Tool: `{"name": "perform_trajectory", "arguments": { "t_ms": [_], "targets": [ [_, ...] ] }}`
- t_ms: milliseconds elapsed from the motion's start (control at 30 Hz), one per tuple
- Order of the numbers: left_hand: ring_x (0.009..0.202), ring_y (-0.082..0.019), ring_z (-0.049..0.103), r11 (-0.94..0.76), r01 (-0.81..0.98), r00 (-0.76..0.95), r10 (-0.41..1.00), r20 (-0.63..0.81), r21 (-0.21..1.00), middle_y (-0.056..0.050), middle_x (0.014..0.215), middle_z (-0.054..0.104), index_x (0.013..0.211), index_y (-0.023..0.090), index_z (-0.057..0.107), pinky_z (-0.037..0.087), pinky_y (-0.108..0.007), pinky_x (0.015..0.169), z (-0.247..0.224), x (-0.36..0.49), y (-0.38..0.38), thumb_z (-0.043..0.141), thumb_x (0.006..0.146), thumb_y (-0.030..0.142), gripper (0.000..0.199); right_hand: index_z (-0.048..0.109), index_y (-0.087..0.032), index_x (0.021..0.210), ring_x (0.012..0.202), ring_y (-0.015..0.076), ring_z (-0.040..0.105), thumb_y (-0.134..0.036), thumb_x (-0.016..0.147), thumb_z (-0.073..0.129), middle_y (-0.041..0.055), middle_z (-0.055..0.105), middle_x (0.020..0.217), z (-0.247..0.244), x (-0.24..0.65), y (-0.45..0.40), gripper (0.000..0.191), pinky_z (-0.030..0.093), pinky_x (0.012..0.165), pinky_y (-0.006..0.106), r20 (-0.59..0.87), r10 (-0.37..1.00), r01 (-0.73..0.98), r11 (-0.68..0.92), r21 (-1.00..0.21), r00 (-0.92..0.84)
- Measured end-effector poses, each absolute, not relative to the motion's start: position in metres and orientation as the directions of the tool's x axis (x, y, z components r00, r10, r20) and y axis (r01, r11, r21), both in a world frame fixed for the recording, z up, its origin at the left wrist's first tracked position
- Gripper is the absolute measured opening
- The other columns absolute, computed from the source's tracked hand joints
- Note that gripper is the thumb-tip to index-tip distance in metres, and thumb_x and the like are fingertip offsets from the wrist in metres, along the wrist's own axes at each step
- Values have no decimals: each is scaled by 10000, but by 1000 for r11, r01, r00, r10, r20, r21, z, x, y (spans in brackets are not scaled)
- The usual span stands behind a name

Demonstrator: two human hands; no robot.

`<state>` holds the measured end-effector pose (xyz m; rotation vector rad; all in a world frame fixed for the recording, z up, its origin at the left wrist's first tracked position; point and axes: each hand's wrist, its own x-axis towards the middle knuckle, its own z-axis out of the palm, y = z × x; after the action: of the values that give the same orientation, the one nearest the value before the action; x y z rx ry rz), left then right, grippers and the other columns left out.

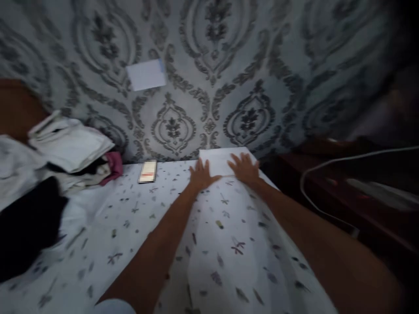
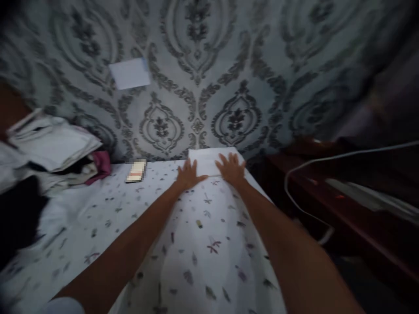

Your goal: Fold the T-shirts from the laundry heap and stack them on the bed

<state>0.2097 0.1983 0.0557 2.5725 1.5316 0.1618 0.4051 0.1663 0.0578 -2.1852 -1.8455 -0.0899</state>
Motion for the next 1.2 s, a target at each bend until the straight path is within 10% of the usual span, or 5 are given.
{"name": "perform_trajectory", "arguments": {
  "t_ms": [633,800,933,1200],
  "targets": [
    [1545,-241,53,-654,706,693,718,-71,273,-160,1659,140,1563,67,196,72,-495,1246,74,37,64,268,996,526,733,568,-214,1403,1420,277,420,-338,976,289,118,495,1501,28,215,7,525,339,1150,560,215,942,929,302,-215,-257],
    [1424,-217,416,-752,604,796,584,-158,264,-68,1549,455,1426,223,508,331,-326,1160,108,-39,61,570,907,505,595,520,-197,1453,1426,270,411,-401,992,355,110,469,1519,26,146,-38,531,316,1190,520,263,888,842,446,-304,-376],
    [1089,-186,653,-580,808,585,810,-27,99,-13,1186,721,1129,253,711,490,-244,945,181,-112,100,625,888,374,283,532,-254,1444,1427,243,410,-360,1017,353,68,438,1541,32,115,-61,475,335,1190,485,290,843,796,529,-295,-453],
    [1372,-408,348,0,998,-37,848,529,69,-252,1444,415,1377,124,500,370,-586,1047,279,-245,177,382,892,92,500,561,-274,1419,1375,239,484,-332,1004,432,69,488,1503,40,116,-67,438,389,1161,431,341,806,752,582,-310,-483]
  ]
}}
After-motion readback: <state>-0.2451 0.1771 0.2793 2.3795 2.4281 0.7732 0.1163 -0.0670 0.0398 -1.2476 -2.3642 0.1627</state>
